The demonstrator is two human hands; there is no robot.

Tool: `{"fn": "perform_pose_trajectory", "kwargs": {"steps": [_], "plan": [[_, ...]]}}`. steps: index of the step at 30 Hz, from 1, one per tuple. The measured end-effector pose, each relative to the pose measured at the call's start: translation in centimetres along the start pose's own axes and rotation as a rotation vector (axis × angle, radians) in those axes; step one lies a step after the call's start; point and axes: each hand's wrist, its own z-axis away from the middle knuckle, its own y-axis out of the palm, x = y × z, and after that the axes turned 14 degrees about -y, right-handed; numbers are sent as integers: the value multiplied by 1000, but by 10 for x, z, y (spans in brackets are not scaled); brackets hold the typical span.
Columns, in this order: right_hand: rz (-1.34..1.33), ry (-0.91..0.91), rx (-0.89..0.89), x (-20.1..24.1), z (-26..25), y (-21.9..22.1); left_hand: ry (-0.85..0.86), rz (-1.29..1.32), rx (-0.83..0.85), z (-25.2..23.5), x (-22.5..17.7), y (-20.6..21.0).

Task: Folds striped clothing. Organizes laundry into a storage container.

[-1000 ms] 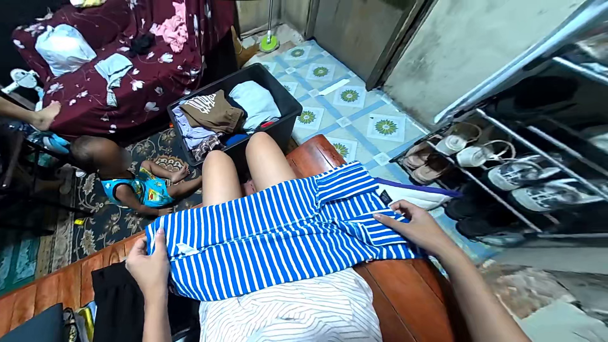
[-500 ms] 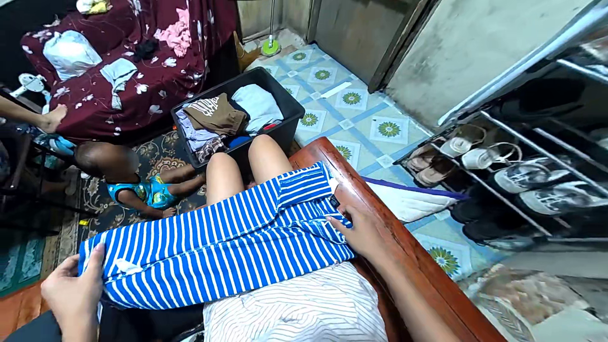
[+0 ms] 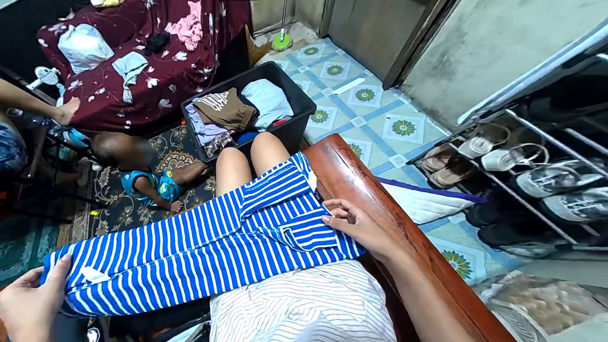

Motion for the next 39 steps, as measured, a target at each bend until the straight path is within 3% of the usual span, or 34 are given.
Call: {"fn": "perform_pose_trajectory", "kwargs": {"steps": [4,7,12,16,21,23,24,26,28,29,30,31,32,33,35,36,37,39], "plan": [[34,-52,31,-4,0,2,-62,-115,13,19,-27,-24],[250,-171,-74,-6,1,1,-12,-140,40,36,-48,-39],[553,-439,-181,35,-5,11,111,-153,-8,64,-78,-64],[409,-693,48,83,-23,60,194,-244,8,87,-112,-73],[181,-902,460,130,-11,172,236,-243,82,105,-142,-71],[-56,-743,698,143,13,212,221,-234,116,108,-152,-69],[-243,-537,854,148,24,229,215,-227,122,110,-156,-67],[-672,100,1102,150,38,257,206,-217,131,114,-162,-66],[-1013,717,1135,142,47,280,220,-215,134,116,-165,-64],[-1086,843,1074,139,52,288,230,-212,135,116,-166,-64],[-1096,809,1021,139,56,294,236,-206,135,117,-168,-63],[-1049,640,987,140,60,297,241,-201,136,117,-169,-62],[-932,346,956,141,66,298,245,-194,139,117,-169,-61],[-749,-68,892,139,70,299,247,-182,147,117,-169,-60],[-320,-924,576,132,68,303,246,-166,166,117,-168,-60],[-154,-1205,349,130,63,308,244,-162,186,118,-167,-59],[-6,-1355,152,129,58,314,242,-164,214,118,-166,-59],[176,-1429,-63,126,49,328,248,-173,265,120,-164,-56]]}}
